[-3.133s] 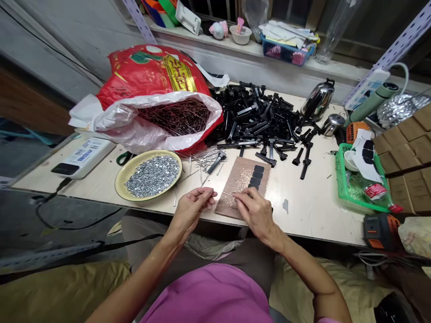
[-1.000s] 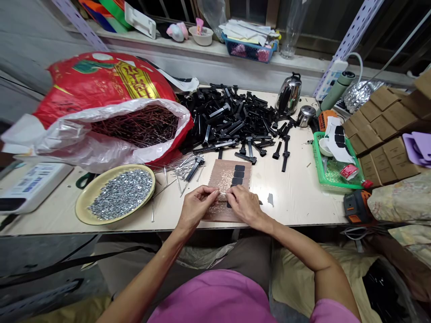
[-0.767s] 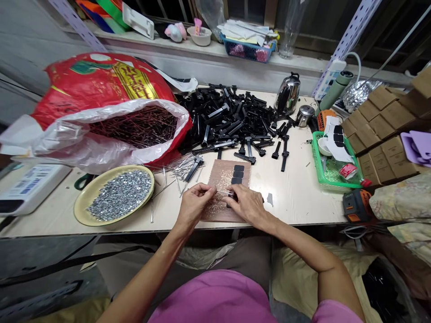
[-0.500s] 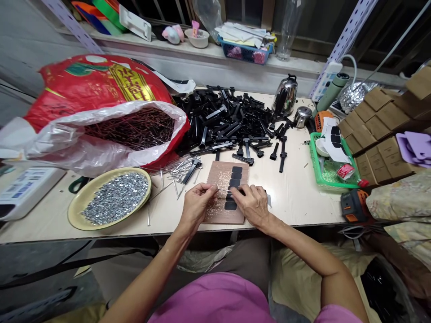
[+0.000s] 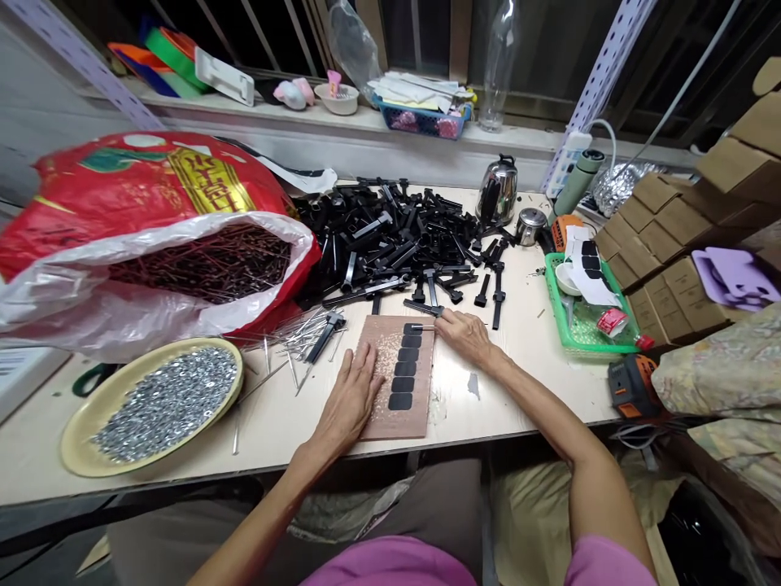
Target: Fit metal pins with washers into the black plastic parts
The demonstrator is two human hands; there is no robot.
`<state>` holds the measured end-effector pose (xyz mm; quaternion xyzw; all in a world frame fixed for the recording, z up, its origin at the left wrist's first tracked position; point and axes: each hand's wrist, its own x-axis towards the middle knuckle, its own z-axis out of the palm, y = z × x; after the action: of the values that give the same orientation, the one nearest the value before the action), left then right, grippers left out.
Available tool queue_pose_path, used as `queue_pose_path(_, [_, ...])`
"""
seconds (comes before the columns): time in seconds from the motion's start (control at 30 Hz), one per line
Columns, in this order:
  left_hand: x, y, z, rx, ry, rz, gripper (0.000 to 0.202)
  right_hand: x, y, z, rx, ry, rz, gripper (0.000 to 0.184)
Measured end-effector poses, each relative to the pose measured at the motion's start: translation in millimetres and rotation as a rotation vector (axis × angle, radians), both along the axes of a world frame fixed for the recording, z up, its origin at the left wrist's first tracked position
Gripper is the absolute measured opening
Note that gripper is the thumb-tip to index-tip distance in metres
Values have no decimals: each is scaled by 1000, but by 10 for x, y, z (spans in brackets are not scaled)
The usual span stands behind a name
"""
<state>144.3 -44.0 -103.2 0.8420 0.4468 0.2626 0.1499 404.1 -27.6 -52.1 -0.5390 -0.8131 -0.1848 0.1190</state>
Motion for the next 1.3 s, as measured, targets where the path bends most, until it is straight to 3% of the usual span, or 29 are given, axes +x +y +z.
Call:
queue_pose_path(0.17, [-30, -17, -84, 51, 69, -10, 52, 45, 145, -5, -63, -17, 68, 32])
queue_pose_path(0.27, [-38, -24, -61, 48, 62, -9, 52, -36, -3, -29, -125, 11, 114, 36])
queue_pose_path(0.4, [-43, -28, -46, 26, 60, 7, 51, -171, -342, -70, -191, 9, 440, 34])
queue_pose_path(0.43, [-43, -28, -47, 18, 60, 9, 51, -175, -373, -71, -200, 11, 465, 33])
queue_pose_path(0.6, [-40, -32, -38, 14, 65, 20, 50, -117, -234, -71, -206, 77, 138, 37])
queue_pose_path(0.63, [-39, -35, -32, 17, 69, 20, 51, -131, -229, -84, -210, 78, 173, 36])
queue_pose_path(0.73, [-39, -42, -7, 15, 73, 14, 51, -203, -282, -134, -231, 59, 490, 32])
queue_pose_path(0.77, [-40, -44, 2, 14, 73, 10, 51, -210, -279, -141, -228, 58, 526, 31])
queue_pose_path(0.9, [-43, -47, 19, 25, 63, -2, 51, -71, -15, -73, -170, 109, 170, 37])
queue_pose_path(1.0, [-38, -49, 14, 33, 62, 4, 51, 16, 138, -12, -153, 116, 85, 36])
queue_pose_path(1.1, [-32, -53, 17, 43, 69, 8, 52, -82, -32, -47, -174, 139, 182, 37])
queue_pose_path(1.23, [-34, -51, 33, 50, 78, -2, 52, -225, -317, -123, -229, 121, 500, 32])
queue_pose_path(1.3, [-39, -46, 31, 43, 76, -5, 52, -202, -282, -110, -242, 158, 359, 33])
